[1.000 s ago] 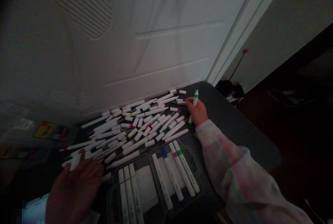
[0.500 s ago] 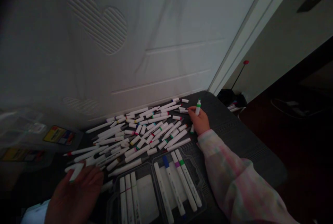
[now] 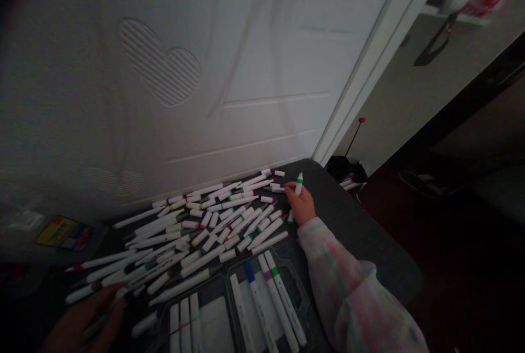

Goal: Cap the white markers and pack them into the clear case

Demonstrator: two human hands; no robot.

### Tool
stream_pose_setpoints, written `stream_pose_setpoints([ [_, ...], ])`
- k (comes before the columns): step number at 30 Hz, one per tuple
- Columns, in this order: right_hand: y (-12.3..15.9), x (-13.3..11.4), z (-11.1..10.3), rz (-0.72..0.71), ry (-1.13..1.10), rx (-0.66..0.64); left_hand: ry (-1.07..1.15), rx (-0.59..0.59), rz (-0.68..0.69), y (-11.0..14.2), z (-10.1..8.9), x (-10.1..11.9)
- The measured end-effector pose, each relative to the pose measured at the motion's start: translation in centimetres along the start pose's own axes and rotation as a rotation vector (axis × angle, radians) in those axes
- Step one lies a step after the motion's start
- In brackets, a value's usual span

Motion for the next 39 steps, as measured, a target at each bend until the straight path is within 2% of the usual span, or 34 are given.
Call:
stream_pose_setpoints([
  [4,0.1,-0.2,0.1,0.007,-0.007,-0.011,-0.165,0.035,0.206,0.0,-0.3,1.2],
  [8,0.2,-0.4,0.1,0.005,-0.006,-0.012,-0.252,0.053,0.273,0.1,-0.5,1.9],
  [17,0.2,-0.3,0.1,-0.009,0.003,-0.008,-0.173,-0.024,0.129,0.3,0.3,1.1],
  [23,0.3,-0.4,0.0,-0.004,0.014,-0.020,-0.128,0.025,0.105,0.1,-0.1,1.3],
  [33,0.4,-0.4,-0.1,-0.005,0.035,-0.012,-0.120,-0.011,0.055,-0.8,-1.9,4.4],
  [39,0.5,-0.7,-0.1,0.002,0.053,0.002,-0.121,0.022,0.064,-0.8,-2.4,5.0],
])
Point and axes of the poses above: each hand's wrist, its own y-axis away from the middle knuckle, its own z-axis out of the palm, x = y × z, the point moved 4 cm from there along -y, towards the middle knuckle, and after that the axes turned 2 degrees about -y, right-handed, at the moved point
